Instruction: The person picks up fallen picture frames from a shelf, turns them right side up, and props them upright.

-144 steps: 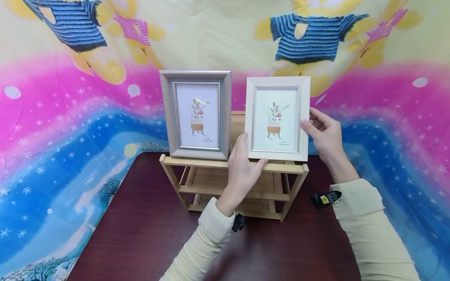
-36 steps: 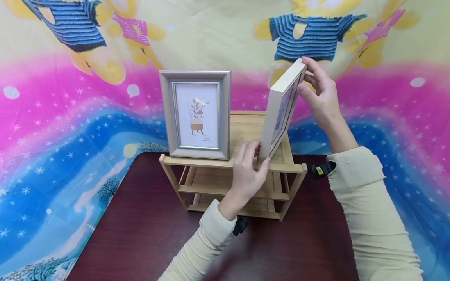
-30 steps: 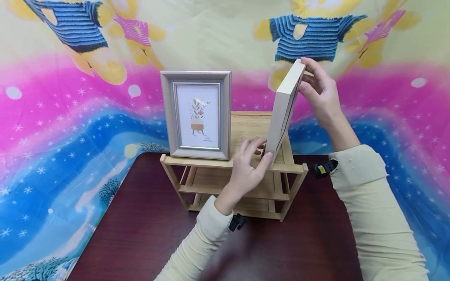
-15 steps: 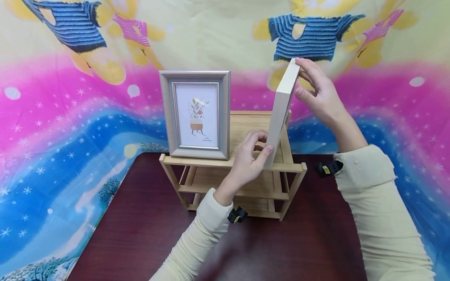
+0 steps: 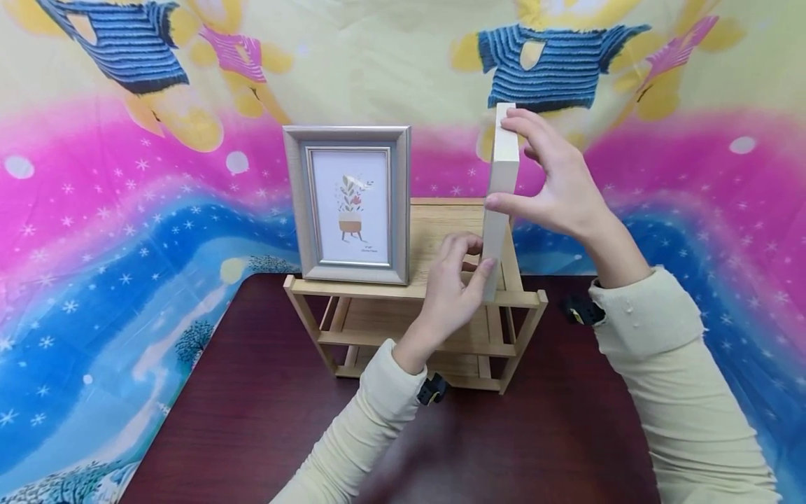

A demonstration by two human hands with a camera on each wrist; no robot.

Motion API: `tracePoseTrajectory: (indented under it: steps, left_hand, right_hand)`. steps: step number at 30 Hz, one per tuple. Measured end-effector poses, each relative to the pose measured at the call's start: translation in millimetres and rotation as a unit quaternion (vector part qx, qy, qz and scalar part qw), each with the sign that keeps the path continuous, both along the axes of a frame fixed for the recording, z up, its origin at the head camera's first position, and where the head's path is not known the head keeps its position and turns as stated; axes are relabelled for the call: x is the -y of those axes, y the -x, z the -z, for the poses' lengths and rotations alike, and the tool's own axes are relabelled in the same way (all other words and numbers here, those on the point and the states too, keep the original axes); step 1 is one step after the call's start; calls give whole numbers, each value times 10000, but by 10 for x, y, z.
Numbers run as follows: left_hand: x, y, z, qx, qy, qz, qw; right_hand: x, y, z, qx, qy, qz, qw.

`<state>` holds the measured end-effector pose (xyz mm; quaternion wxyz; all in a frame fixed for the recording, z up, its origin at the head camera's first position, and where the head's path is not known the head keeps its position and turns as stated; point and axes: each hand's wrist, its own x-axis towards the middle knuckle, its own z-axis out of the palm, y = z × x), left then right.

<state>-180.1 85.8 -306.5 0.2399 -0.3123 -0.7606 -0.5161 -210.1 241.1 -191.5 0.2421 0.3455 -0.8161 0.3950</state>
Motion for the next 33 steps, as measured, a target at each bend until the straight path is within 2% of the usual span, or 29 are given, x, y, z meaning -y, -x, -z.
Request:
tracePoseTrajectory:
  steps: [3,5,8,11,16,19,21,25,33]
  left_hand:
    - [-1,-2,7,14,144,-42,9999]
    - [27,-1,14,-82,297,-114,9995]
    - [77,6,26,-398,702,-366,9961]
    - [124,3,35,-705,1058,-742,9891]
    - [154,7,44,-1022,974,-1184,9829]
    - [156,9,35,-1154,1110,-1424,9768]
    - [156,8,28,-1132,1274,-1560,9729]
    - [165,15,34,-979,1366,-1700,9710]
    - [188,39,93,-608,1078,-1594,9794]
  right_hand:
    - [21,-23,1,-80,-48,345,9994]
    - [32,-28,5,-104,-28,415,9991]
    - [30,-36,10,-123,38,434,9990]
    - [21,-34,19,-166,75,430,9989]
    - [18,-15,38,-300,88,426,9986]
    - [25,-1,41,-552,17,476,9973]
    - [36,11,29,-821,-72,489,9954]
    - [80,42,-20,-1256,-305,382,9909]
    - [174,46,-92,-1121,-859,323,9895]
